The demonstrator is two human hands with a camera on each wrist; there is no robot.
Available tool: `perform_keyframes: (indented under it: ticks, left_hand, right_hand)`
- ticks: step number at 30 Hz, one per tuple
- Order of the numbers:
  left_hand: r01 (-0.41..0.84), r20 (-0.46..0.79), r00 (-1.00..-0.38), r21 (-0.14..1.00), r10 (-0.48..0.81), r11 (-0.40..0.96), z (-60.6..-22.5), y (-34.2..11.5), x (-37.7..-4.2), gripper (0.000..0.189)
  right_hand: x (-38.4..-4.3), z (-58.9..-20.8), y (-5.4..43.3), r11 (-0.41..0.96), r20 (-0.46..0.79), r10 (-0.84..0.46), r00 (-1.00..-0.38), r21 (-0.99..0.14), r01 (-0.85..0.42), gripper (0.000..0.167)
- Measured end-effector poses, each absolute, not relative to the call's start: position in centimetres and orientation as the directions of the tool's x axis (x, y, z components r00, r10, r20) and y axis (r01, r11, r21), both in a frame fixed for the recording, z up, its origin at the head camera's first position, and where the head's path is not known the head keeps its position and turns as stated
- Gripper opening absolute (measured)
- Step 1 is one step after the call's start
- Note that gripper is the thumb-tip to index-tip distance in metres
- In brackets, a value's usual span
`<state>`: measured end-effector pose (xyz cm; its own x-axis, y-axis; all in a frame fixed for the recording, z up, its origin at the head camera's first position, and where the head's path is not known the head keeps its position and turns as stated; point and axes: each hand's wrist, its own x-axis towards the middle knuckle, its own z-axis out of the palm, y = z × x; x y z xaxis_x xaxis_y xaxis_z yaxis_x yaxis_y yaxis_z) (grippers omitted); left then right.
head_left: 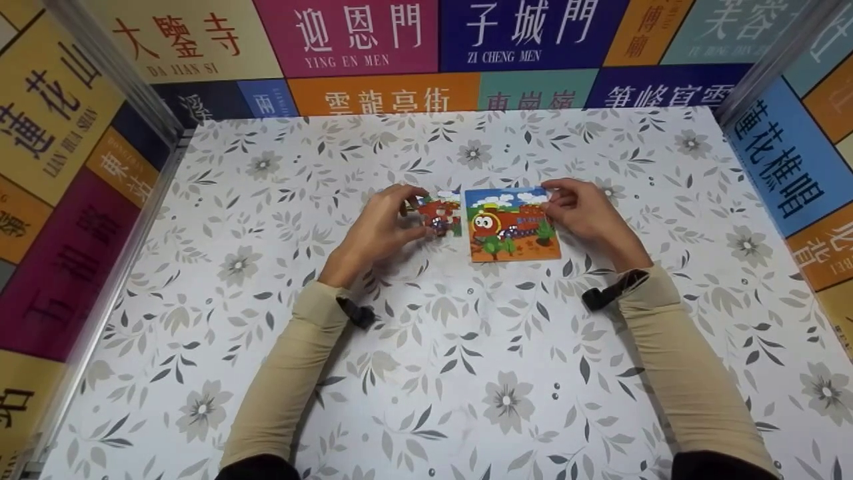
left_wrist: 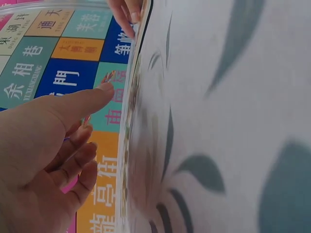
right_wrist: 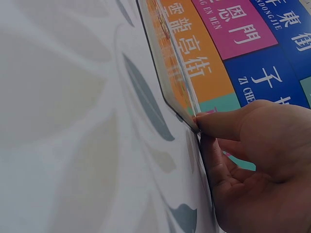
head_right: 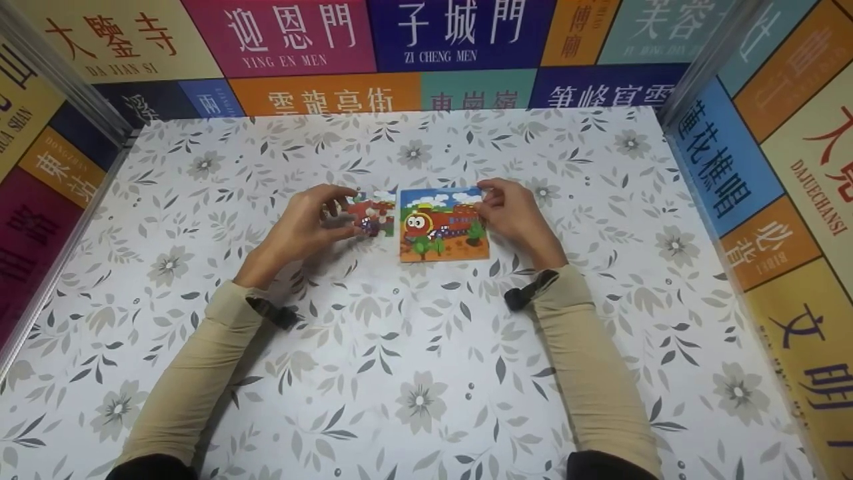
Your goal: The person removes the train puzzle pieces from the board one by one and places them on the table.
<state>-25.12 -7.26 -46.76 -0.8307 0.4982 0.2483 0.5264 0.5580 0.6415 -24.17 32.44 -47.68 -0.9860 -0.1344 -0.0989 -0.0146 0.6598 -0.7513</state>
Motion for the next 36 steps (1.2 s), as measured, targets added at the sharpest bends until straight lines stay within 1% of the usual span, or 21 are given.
perform_keyframes:
  ticks: [5,14,22,30,36]
  left_hand:
    - [0.520,0.242,-0.833,0.647,0.497,0.557,-46.9,-8.4,-25.3,0.064]
    - [0.494,0.173,-0.834,0.659,0.524,0.568,-47.2,-9.1,-25.7,0.061]
    - [0.477,0.132,-0.832,0.666,0.539,0.573,-47.2,-9.5,-25.7,0.047]
    - [0.443,0.069,-0.841,0.659,0.537,0.608,-47.1,-9.9,-25.8,0.051]
    - [0.442,0.073,-0.842,0.660,0.534,0.608,-47.2,-10.1,-25.8,0.044]
  right_hand:
    - [-24.2,-47.8,32.4,0.653,-0.098,-0.130,-0.987,-0.757,-0.011,0.049]
    - [-24.1,-47.7,32.5,0.651,-0.118,-0.125,-0.985,-0.759,0.009,0.051]
    - [-24.1,-47.7,32.4,0.660,-0.091,-0.141,-0.986,-0.751,-0.025,0.049]
    - [-24.4,-47.8,32.4,0.656,-0.124,-0.126,-0.984,-0.754,0.011,0.051]
    - [-24.3,-47.8,32.4,0.655,-0.128,-0.124,-0.984,-0.755,0.016,0.050]
